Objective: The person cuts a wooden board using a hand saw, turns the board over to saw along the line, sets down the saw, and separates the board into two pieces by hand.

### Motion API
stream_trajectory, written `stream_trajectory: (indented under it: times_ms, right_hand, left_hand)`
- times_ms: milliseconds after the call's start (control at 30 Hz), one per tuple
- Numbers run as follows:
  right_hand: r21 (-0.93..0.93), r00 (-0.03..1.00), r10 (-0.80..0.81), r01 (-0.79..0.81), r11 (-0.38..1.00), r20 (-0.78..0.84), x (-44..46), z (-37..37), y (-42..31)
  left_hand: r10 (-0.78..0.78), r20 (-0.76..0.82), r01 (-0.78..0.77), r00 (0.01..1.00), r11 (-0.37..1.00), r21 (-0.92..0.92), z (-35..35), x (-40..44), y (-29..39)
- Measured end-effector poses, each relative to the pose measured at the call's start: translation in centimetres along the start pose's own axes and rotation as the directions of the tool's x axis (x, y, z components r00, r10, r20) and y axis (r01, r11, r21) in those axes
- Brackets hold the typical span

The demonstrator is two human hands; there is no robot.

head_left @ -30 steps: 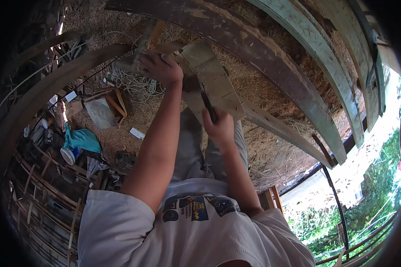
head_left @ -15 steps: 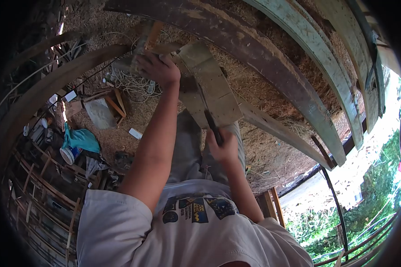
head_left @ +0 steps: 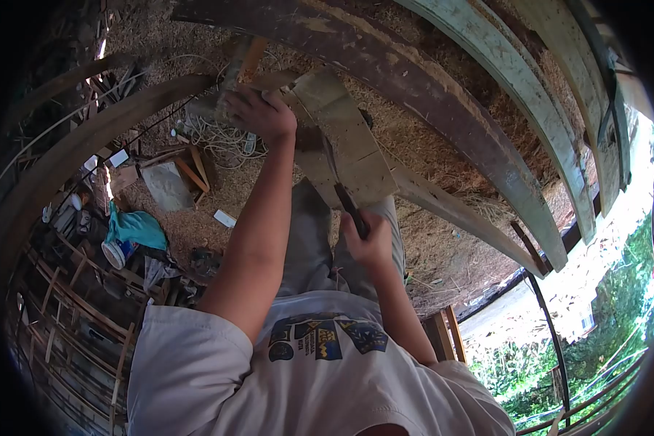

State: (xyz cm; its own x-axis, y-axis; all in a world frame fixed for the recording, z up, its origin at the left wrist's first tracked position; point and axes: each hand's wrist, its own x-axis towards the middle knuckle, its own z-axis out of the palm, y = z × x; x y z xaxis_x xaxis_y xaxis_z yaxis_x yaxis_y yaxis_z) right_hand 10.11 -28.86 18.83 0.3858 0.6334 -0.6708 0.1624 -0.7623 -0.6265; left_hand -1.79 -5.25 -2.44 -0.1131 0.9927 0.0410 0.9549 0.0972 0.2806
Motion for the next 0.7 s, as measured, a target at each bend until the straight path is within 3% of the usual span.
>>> stream_trajectory:
  times_ms: [167,367,433,500,633,700]
  right_hand:
    - [-0.050,0.997,0.037,-0.041,0.998,-0.066,6.9,3.8,-0.7]
    - [-0.004,0.990,0.135,-0.135,0.991,0.038,-1.9,-0.8,-1.7]
    - [0.119,0.985,0.140,-0.151,0.981,0.100,-0.6,-1.6,-2.2]
    - [0.012,0.995,-0.056,0.057,0.998,-0.081,3.9,2.0,-0.1]
    - [-0.041,0.979,-0.123,0.118,0.992,-0.162,7.1,4.3,-0.1]
    - [0.094,0.994,-0.039,0.049,0.994,-0.105,2.1,2.3,-0.1]
  left_hand:
    - [0.007,-0.012,-0.007,1.000,1.000,-0.010,-0.1,0.4,0.4]
    - [-0.015,0.019,0.015,1.000,0.999,-0.035,-0.4,-0.2,-0.1]
    - [0.013,0.000,-0.013,1.000,1.000,-0.010,0.1,0.2,0.0]
    - [0.010,-0.004,-0.010,1.000,1.000,-0.016,0.2,0.4,0.2]
    - [0.014,-0.003,-0.014,1.000,1.000,-0.005,0.3,0.3,-0.1]
    - [0.024,0.001,-0.024,1.000,1.000,-0.002,0.3,0.3,-0.3]
